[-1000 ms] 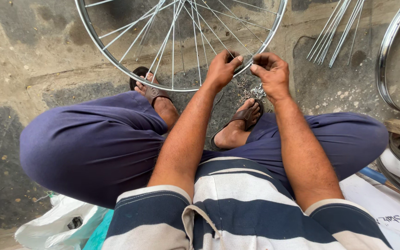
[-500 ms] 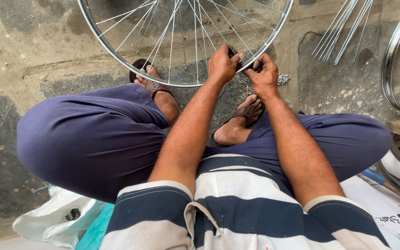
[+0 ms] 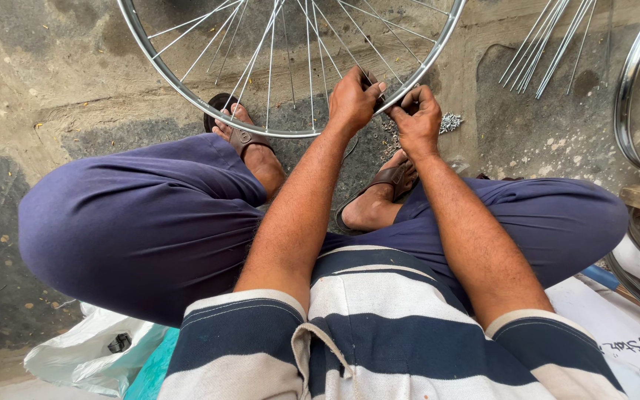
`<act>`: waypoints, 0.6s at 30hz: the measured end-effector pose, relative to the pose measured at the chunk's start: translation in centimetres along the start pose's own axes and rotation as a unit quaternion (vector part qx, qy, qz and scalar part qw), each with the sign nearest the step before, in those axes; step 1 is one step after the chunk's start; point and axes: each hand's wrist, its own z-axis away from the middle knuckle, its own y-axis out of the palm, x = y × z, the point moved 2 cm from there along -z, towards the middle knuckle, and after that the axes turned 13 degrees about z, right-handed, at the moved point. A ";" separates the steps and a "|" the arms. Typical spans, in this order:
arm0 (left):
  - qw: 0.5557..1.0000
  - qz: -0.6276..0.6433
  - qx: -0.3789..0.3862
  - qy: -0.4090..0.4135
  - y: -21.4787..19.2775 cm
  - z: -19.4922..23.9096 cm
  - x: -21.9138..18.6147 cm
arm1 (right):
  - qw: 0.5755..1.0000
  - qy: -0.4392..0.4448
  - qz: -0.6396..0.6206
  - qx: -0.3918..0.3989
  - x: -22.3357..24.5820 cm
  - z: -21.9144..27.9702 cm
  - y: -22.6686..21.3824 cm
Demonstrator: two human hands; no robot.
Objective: The person sits on the floor and laces a bicycle wheel by inserting spokes and tightening nipples. They handle the wheel, spokes, and nipples, then set the completed wheel aside and pick up a bare rim.
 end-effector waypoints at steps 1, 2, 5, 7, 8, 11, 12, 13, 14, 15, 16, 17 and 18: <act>1.000 0.011 0.008 -0.004 0.1 -0.1 0.1 | 1.000 0.005 -0.009 -0.001 0.1 -0.2 -0.1; 1.000 0.023 0.016 -0.009 0.2 -0.2 0.3 | 1.000 0.011 -0.018 0.000 0.1 -0.2 -0.2; 0.986 0.145 0.076 0.024 0.4 -0.3 0.4 | 0.991 0.088 -0.060 0.077 -0.3 -0.6 -0.9; 0.986 0.140 0.079 0.044 0.5 -0.2 0.2 | 0.984 0.103 -0.089 0.116 -0.6 -1.1 -1.5; 0.994 0.079 0.056 0.044 0.5 -0.1 0.1 | 0.979 0.110 -0.104 0.135 -0.9 -1.5 -2.0; 0.999 -0.037 0.020 0.008 0.5 0.4 -0.2 | 0.986 0.106 -0.004 0.128 -2.2 -2.3 -3.5; 0.998 -0.064 0.014 -0.009 0.7 0.5 -0.3 | 0.982 0.098 0.110 0.115 -2.8 -2.3 -3.9; 0.999 -0.035 0.023 0.021 0.8 0.5 -0.5 | 0.966 0.089 0.222 0.100 -3.4 -2.2 -4.4; 0.998 -0.005 0.030 0.051 0.7 0.5 -0.5 | 0.936 0.078 0.331 0.087 -3.9 -2.2 -4.5; 0.996 0.025 0.036 0.081 0.6 0.4 -0.6 | 0.927 0.073 0.353 0.103 -4.5 -2.1 -4.2; 0.997 0.018 0.039 0.068 0.6 0.3 -0.4 | 0.917 0.068 0.375 0.120 -5.1 -1.7 -3.8; 0.998 0.010 0.042 0.055 0.6 0.3 -0.2 | 0.906 0.062 0.396 0.137 -5.5 -1.5 -3.5; 0.998 0.003 0.045 0.042 0.6 0.2 -0.1 | 0.890 0.090 0.427 0.137 -6.0 -1.6 -3.2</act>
